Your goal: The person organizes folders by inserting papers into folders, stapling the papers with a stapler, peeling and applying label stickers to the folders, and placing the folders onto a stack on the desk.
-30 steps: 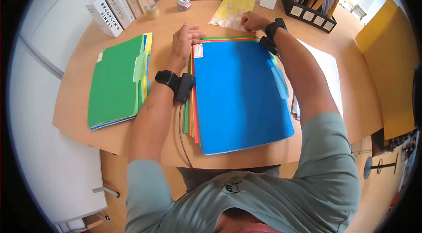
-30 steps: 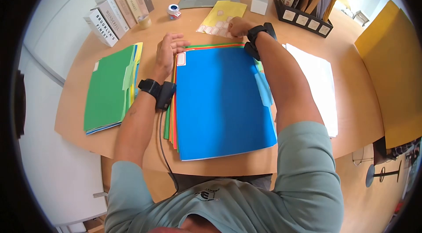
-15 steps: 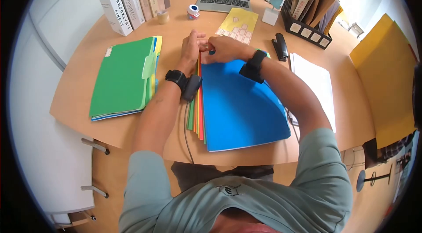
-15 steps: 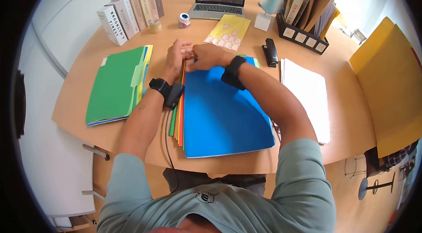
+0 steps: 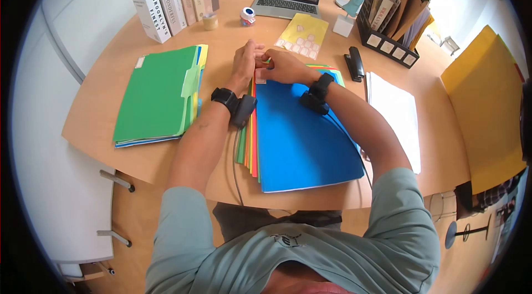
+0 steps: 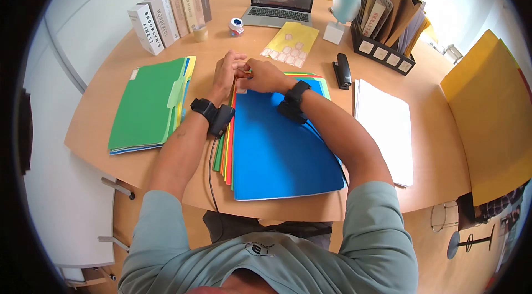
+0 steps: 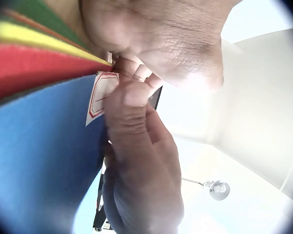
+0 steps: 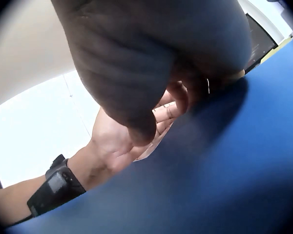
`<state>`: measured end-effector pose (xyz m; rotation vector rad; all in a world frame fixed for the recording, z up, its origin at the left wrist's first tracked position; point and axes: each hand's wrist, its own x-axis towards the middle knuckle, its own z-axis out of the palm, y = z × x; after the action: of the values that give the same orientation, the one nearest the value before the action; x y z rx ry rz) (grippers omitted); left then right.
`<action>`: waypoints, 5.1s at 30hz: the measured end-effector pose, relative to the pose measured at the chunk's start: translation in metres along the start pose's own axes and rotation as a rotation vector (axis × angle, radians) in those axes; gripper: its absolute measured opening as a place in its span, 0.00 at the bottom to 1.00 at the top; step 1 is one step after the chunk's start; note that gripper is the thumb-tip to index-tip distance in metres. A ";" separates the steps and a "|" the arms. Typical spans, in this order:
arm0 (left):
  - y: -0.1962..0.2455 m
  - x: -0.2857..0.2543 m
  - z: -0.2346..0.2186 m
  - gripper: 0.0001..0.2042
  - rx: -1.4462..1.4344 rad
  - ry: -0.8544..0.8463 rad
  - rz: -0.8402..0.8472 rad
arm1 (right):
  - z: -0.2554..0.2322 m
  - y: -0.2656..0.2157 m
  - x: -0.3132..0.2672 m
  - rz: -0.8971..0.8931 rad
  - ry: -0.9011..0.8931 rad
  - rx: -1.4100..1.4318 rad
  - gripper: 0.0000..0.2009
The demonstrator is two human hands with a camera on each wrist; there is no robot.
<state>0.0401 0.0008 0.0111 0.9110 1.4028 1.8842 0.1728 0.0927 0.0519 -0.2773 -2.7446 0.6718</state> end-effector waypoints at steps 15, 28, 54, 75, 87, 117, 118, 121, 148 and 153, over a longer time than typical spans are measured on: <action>0.036 -0.013 0.027 0.15 0.149 -0.114 0.041 | -0.056 -0.006 -0.005 0.016 0.053 -0.127 0.14; 0.093 -0.064 0.003 0.12 0.062 -0.328 -0.250 | -0.148 -0.002 -0.059 0.121 0.350 0.126 0.12; 0.140 -0.065 -0.375 0.19 1.121 0.493 -0.214 | -0.133 0.054 -0.228 0.439 0.081 0.758 0.15; 0.021 -0.004 0.031 0.19 0.132 -0.389 -0.005 | -0.113 0.043 -0.206 0.506 0.045 0.966 0.20; 0.009 0.001 0.021 0.27 -0.204 -0.133 0.073 | -0.135 -0.022 -0.140 0.117 -0.016 1.340 0.22; 0.014 0.026 -0.023 0.27 -0.397 -0.698 -0.111 | -0.191 0.132 -0.348 0.997 0.401 -0.489 0.23; 0.013 0.027 -0.024 0.27 -0.406 -0.703 -0.115 | -0.189 0.131 -0.347 0.987 0.419 -0.553 0.21; 0.013 0.028 -0.025 0.27 -0.417 -0.723 -0.114 | -0.197 0.127 -0.345 1.062 0.401 -0.490 0.17; 0.005 0.041 -0.043 0.26 -0.504 -0.919 -0.134 | -0.099 0.016 -0.165 0.607 0.128 0.231 0.10; 0.001 0.048 -0.042 0.26 -0.500 -0.940 -0.145 | -0.106 0.022 -0.164 0.666 -0.009 0.272 0.12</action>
<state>-0.0221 0.0165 0.0114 1.1558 0.3953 1.2879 0.3642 0.1145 0.0917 -1.1426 -2.5006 1.1879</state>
